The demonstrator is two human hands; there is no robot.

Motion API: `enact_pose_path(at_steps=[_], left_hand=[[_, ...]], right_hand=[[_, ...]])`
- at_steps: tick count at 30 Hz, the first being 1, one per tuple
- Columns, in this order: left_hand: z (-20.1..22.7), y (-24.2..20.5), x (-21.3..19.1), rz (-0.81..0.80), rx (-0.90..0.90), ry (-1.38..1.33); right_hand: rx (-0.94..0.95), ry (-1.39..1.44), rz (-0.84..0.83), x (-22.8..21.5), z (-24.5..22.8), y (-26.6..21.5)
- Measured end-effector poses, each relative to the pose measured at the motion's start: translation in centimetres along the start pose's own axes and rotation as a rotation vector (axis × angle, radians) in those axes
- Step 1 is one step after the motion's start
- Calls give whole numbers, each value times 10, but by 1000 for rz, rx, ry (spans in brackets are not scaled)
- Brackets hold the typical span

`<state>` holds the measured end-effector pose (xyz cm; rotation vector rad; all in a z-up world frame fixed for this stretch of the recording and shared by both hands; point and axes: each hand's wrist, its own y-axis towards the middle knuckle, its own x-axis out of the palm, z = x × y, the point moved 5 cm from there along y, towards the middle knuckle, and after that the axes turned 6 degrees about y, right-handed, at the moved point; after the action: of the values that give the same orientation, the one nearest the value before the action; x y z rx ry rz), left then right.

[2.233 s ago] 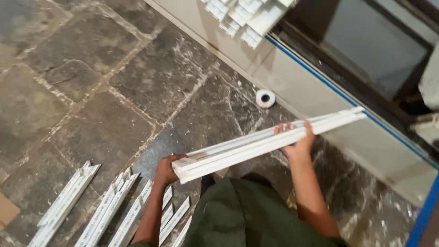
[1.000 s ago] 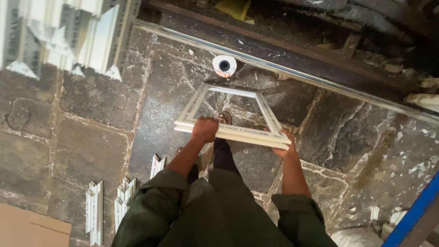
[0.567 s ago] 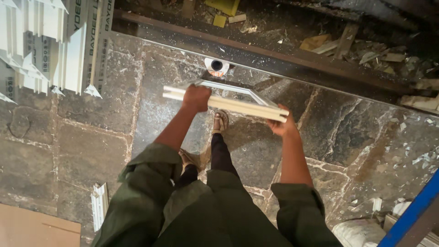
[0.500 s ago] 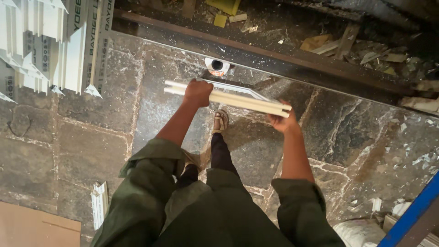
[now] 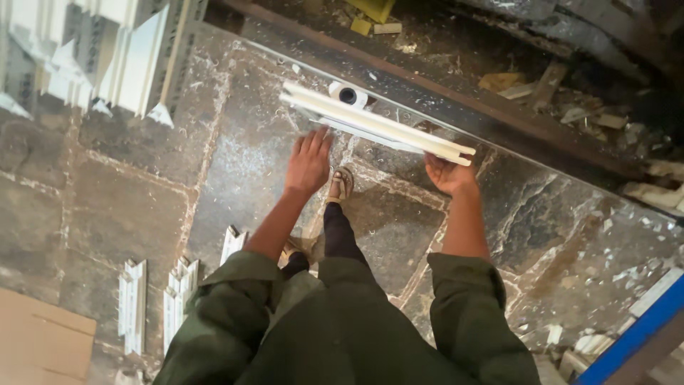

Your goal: The person assembles white aluminum window frames by placing profile pieces into a corner milling machine, securing them with a metal bar, and using a utility knife to trim excess material. The person then removes the assembled frame and stacks it on the floor before repeating the process with additional profiles.

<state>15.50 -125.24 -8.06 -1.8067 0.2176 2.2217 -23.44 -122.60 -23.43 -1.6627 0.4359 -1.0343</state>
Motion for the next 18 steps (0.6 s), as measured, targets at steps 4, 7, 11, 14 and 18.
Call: enact_pose_path(at_steps=[4, 7, 11, 14, 18], left_hand=[[-35, -93, 45, -502, -298, -106], [-60, -172, 71, -841, -568, -185], [-78, -247, 63, -624, -697, -334], [-86, -288, 57, -515, -776, -450], [-96, -340, 49, -379, -876, -556]], right_hand=[[-102, 126, 71, 20, 19, -10], [-246, 42, 227, 46, 61, -17], [-223, -843, 36, 121, 132, -17], [-164, -1107, -142, 194, 167, -6], [-767, -1393, -204, 297, 134, -8]])
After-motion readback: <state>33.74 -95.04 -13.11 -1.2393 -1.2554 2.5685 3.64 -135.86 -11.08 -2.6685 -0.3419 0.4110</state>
